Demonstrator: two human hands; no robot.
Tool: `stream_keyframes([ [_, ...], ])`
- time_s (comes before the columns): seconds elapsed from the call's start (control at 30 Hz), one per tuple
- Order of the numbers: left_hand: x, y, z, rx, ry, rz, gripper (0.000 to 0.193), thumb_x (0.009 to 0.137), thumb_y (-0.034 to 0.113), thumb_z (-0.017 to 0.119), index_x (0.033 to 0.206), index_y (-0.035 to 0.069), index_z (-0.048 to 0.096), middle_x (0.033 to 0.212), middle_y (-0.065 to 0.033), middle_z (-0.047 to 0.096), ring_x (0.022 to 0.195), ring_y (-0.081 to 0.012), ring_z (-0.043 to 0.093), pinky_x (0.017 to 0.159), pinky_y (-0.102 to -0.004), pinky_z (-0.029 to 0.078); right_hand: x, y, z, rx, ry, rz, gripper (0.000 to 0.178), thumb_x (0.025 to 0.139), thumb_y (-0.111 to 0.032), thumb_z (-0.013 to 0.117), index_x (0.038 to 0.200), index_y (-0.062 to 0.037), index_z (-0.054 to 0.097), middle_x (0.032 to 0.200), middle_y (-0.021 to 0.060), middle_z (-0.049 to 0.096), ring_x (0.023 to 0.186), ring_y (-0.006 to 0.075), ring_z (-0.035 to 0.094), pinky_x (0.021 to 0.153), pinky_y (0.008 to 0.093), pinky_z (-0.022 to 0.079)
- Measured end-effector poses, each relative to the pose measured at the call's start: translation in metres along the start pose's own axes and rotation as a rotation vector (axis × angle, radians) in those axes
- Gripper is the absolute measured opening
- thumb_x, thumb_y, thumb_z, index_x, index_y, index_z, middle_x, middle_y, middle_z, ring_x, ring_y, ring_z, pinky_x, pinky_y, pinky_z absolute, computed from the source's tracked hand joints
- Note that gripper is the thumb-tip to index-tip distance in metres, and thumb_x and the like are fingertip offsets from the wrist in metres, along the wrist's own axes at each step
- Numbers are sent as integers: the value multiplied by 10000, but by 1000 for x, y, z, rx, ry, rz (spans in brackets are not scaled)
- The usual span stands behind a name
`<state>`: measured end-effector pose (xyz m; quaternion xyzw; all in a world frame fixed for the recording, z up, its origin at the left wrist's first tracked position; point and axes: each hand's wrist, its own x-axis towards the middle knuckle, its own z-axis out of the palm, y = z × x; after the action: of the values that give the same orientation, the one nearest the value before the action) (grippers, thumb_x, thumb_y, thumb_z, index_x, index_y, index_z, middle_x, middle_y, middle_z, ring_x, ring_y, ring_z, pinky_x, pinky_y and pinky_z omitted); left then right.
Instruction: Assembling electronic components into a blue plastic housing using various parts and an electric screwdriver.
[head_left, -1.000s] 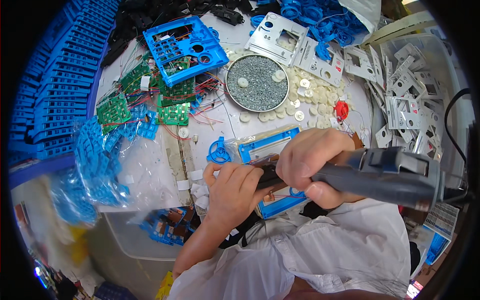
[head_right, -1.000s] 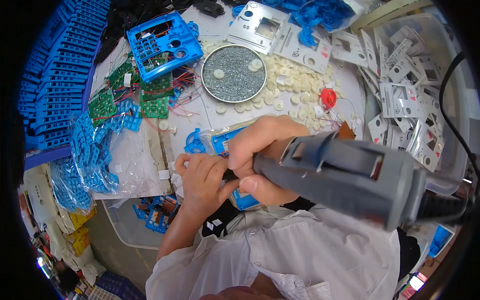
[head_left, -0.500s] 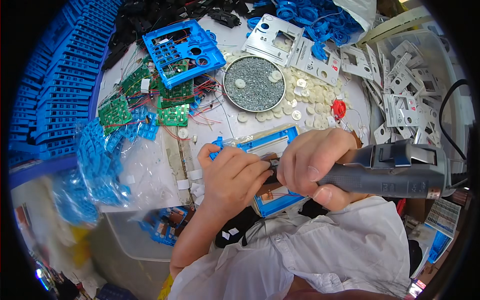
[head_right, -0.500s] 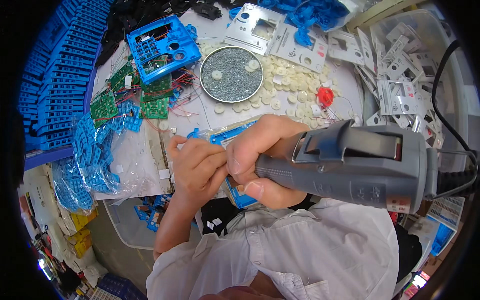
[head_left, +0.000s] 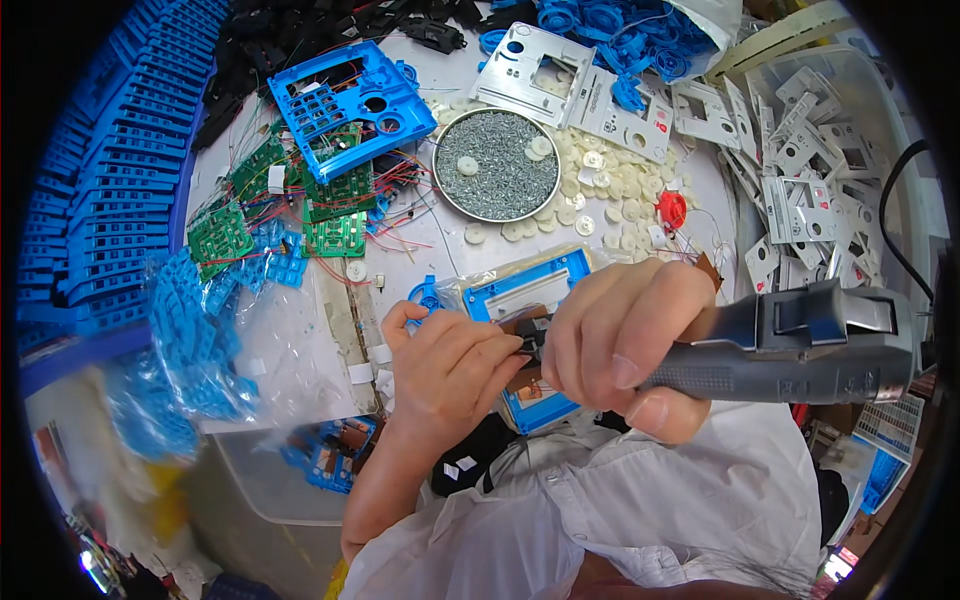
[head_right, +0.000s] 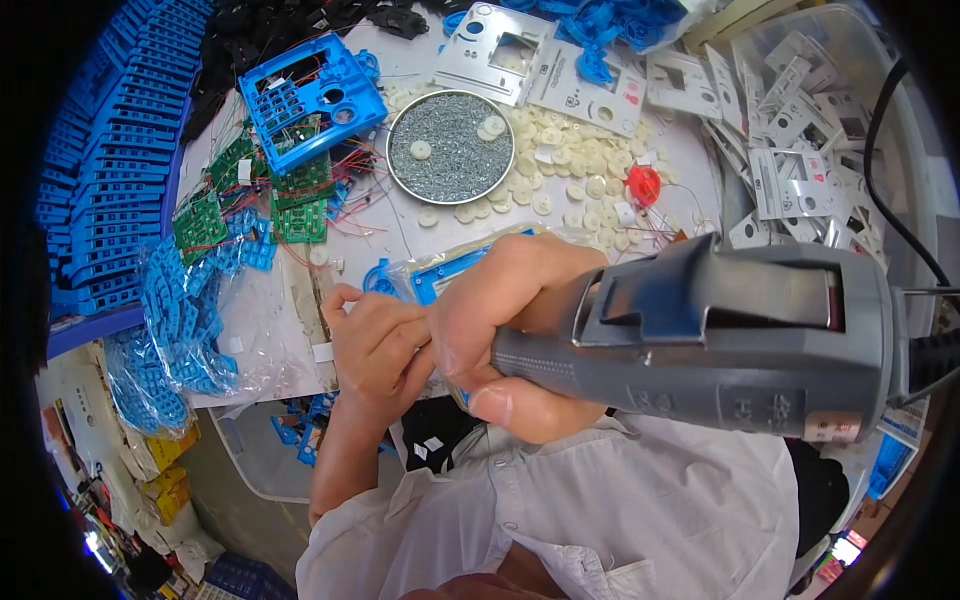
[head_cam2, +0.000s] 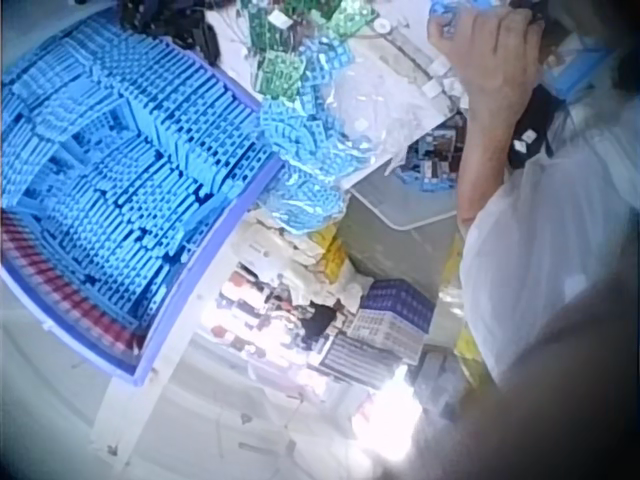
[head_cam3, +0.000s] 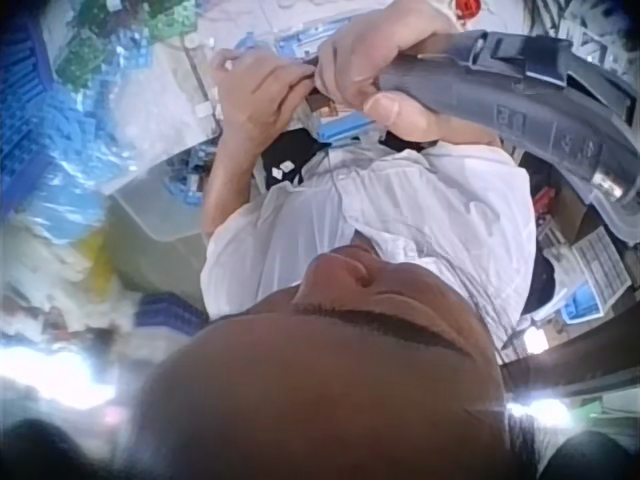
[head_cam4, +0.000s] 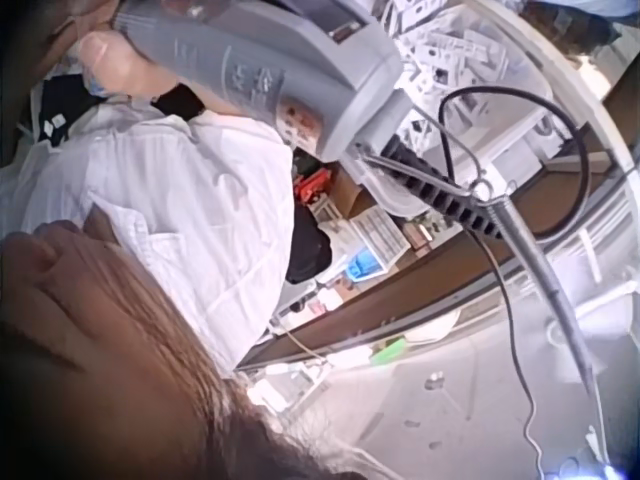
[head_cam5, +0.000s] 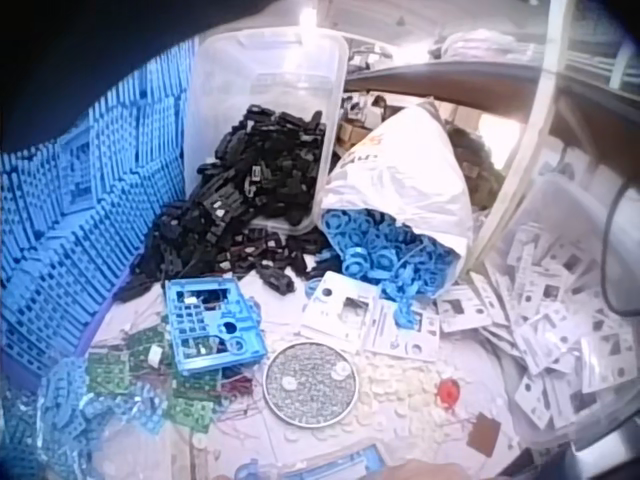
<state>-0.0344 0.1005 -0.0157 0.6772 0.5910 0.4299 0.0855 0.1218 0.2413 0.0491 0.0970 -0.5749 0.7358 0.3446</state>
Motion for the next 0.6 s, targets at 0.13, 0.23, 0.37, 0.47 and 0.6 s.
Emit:
stream_keyframes([
  [0.13,1,0,0,30,12,23,268,717,174,885,931,159,724,918,39,692,820,-170,633,910,-459,328,-5,-4,9,4,108,58,287,862,-91,760,1048,31,578,758,105,634,621,155,610,593,304,499],
  [0.23,1,1,3,68,64,64,301,698,197,898,936,166,716,899,46,683,807,-171,630,905,-456,329,-4,1,11,100,121,19,293,878,-96,761,1055,48,576,790,122,634,643,139,603,594,293,485],
  [0.37,-1,8,1,79,37,-34,354,706,260,903,979,163,699,971,35,681,858,-173,625,908,-466,322,-5,-3,8,71,113,43,284,907,-80,729,1084,52,551,780,116,621,643,128,581,584,289,473],
  [0.47,-20,11,0,131,-51,-112,453,701,335,904,1057,158,687,1028,25,676,890,-181,614,906,-468,311,-12,1,-4,19,73,34,282,917,-73,712,1098,53,536,782,111,619,646,122,573,582,283,467],
  [0.6,-40,8,19,206,-58,-107,529,714,379,888,1140,142,684,1059,21,664,895,-182,596,908,-471,303,-22,12,-9,34,46,52,267,912,-72,704,1087,53,545,785,104,625,648,125,579,582,278,463],
])
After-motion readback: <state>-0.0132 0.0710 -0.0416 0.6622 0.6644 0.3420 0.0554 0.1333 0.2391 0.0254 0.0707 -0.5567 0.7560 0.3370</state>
